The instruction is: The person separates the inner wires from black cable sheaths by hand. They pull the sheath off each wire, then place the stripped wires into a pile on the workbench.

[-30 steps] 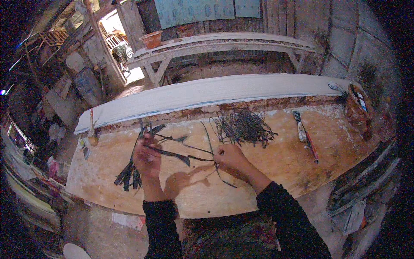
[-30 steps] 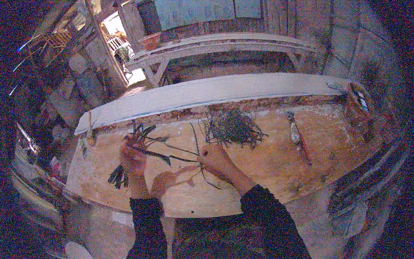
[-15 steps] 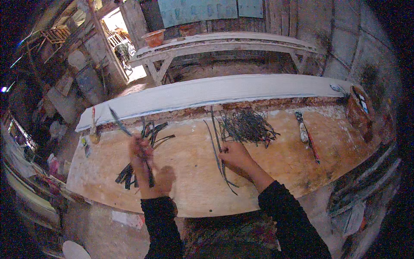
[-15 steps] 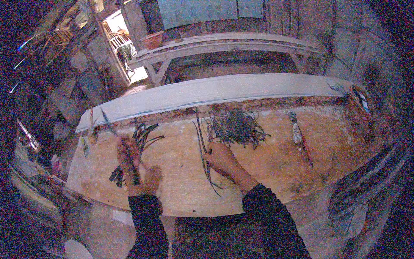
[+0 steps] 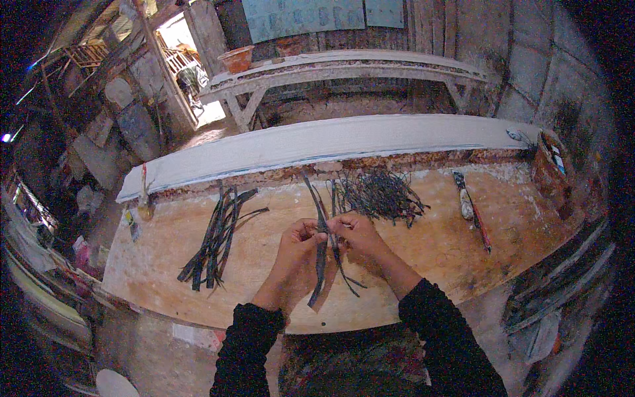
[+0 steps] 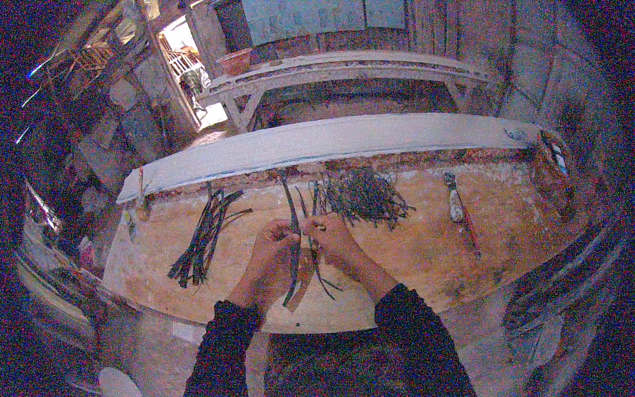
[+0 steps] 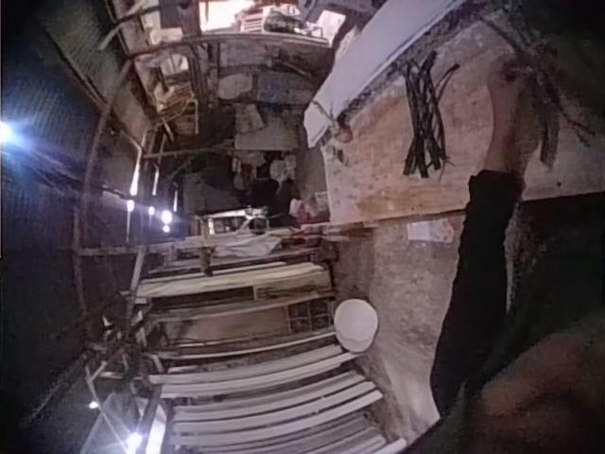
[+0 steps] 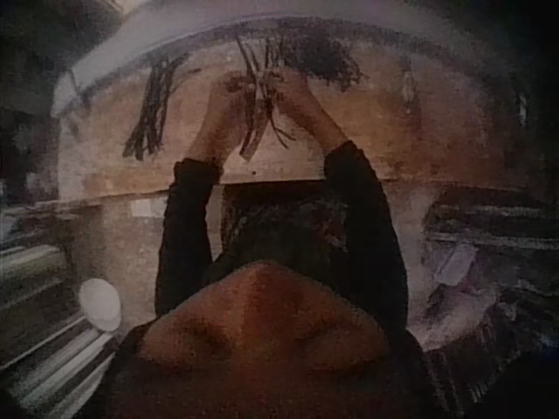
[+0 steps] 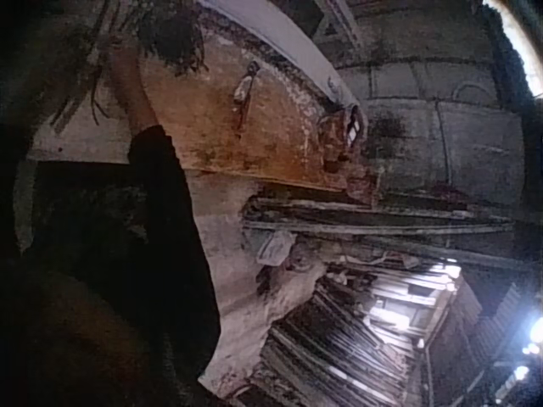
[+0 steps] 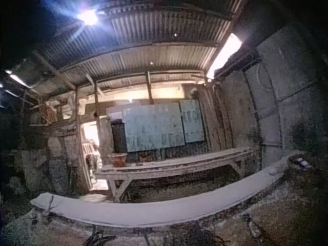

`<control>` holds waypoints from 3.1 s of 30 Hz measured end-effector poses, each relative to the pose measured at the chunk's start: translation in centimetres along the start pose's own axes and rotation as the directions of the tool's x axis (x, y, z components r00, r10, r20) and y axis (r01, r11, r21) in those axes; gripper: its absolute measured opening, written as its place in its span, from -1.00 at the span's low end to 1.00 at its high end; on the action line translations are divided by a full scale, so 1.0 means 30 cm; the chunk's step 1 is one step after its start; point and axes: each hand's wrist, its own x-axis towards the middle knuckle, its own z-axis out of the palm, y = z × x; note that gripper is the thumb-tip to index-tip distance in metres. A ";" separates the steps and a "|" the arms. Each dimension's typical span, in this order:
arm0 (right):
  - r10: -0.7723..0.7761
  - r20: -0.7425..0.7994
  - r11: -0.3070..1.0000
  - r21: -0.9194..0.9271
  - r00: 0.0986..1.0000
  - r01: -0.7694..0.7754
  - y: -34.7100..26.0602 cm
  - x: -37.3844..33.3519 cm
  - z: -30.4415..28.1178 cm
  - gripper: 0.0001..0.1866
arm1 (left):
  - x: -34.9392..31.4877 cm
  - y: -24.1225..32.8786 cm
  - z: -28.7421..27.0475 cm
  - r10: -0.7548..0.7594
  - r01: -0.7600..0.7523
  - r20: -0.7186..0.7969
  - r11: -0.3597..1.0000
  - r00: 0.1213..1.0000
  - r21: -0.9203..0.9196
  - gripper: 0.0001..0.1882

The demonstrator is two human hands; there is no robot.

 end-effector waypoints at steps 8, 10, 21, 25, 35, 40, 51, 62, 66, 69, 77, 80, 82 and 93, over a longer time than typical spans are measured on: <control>-0.029 0.018 0.985 0.172 0.999 0.025 -0.010 -0.032 0.025 -0.80 | 0.017 -0.034 -0.031 0.035 -0.034 0.071 0.999 0.997 -0.017 -0.81; -0.058 -0.002 0.988 0.143 0.998 0.057 0.001 -0.028 0.024 -0.82 | 0.005 -0.016 -0.016 0.036 -0.038 0.076 0.999 0.996 0.013 -0.84; -0.268 -0.148 0.955 -0.174 0.952 0.242 -0.041 -0.068 0.058 -0.86 | 0.052 -0.089 -0.085 0.163 -0.177 0.072 0.929 0.984 0.323 -0.93; -0.272 -0.169 0.952 -0.188 0.947 0.240 -0.016 -0.056 0.057 -0.87 | 0.068 -0.129 -0.104 0.135 -0.162 0.115 0.948 0.984 0.273 -0.91; -0.392 -0.157 0.868 -0.390 0.906 0.308 -0.013 -0.051 0.058 -0.73 | 0.069 -0.150 -0.090 0.083 -0.080 0.138 0.996 0.987 -0.023 -0.91; -0.320 -0.199 0.885 -0.412 0.926 0.217 0.001 -0.039 0.043 -0.78 | -0.007 -0.009 -0.019 -0.070 0.089 0.203 0.992 0.977 -0.085 -0.87; -0.167 -0.246 0.904 -0.426 0.955 0.049 0.036 0.004 -0.019 -0.78 | 0.031 0.157 -0.274 0.472 -0.327 0.067 0.699 0.879 -0.636 -0.83; -0.255 -0.302 0.910 -0.397 0.918 0.122 0.108 0.060 -0.063 -0.88 | 0.031 0.222 -0.528 0.524 -0.208 0.108 0.507 0.845 -0.836 -0.78; -0.062 -0.231 0.998 -0.044 0.971 0.053 0.029 0.028 -0.045 -0.94 | 0.062 0.178 -0.491 0.345 -0.217 0.046 0.681 0.937 -0.699 -0.82; -0.113 -0.199 0.990 0.060 0.974 0.127 0.025 0.023 -0.046 -0.95 | 0.036 0.123 -0.237 0.241 -0.302 -0.231 0.910 0.943 -0.285 -0.86; -0.116 -0.166 0.975 0.171 0.979 0.145 0.076 0.064 -0.068 -0.86 | 0.077 -0.049 -0.141 0.074 -0.037 -0.092 0.935 0.993 0.353 -0.80; -0.024 -0.154 0.972 0.228 0.988 0.059 0.039 0.043 -0.048 -0.86 | 0.118 -0.110 -0.239 0.260 -0.073 -0.159 0.703 0.952 0.708 -0.71; 0.036 -0.137 0.982 0.186 0.990 -0.010 0.018 0.034 -0.027 -0.85 | 0.093 -0.076 -0.218 0.436 -0.129 -0.161 0.565 0.886 0.815 -0.64; 0.013 0.128 0.986 0.161 0.992 -0.033 -0.050 -0.054 0.004 -0.81 | 0.057 0.030 -0.155 0.440 -0.486 0.481 -0.110 0.758 0.867 -0.70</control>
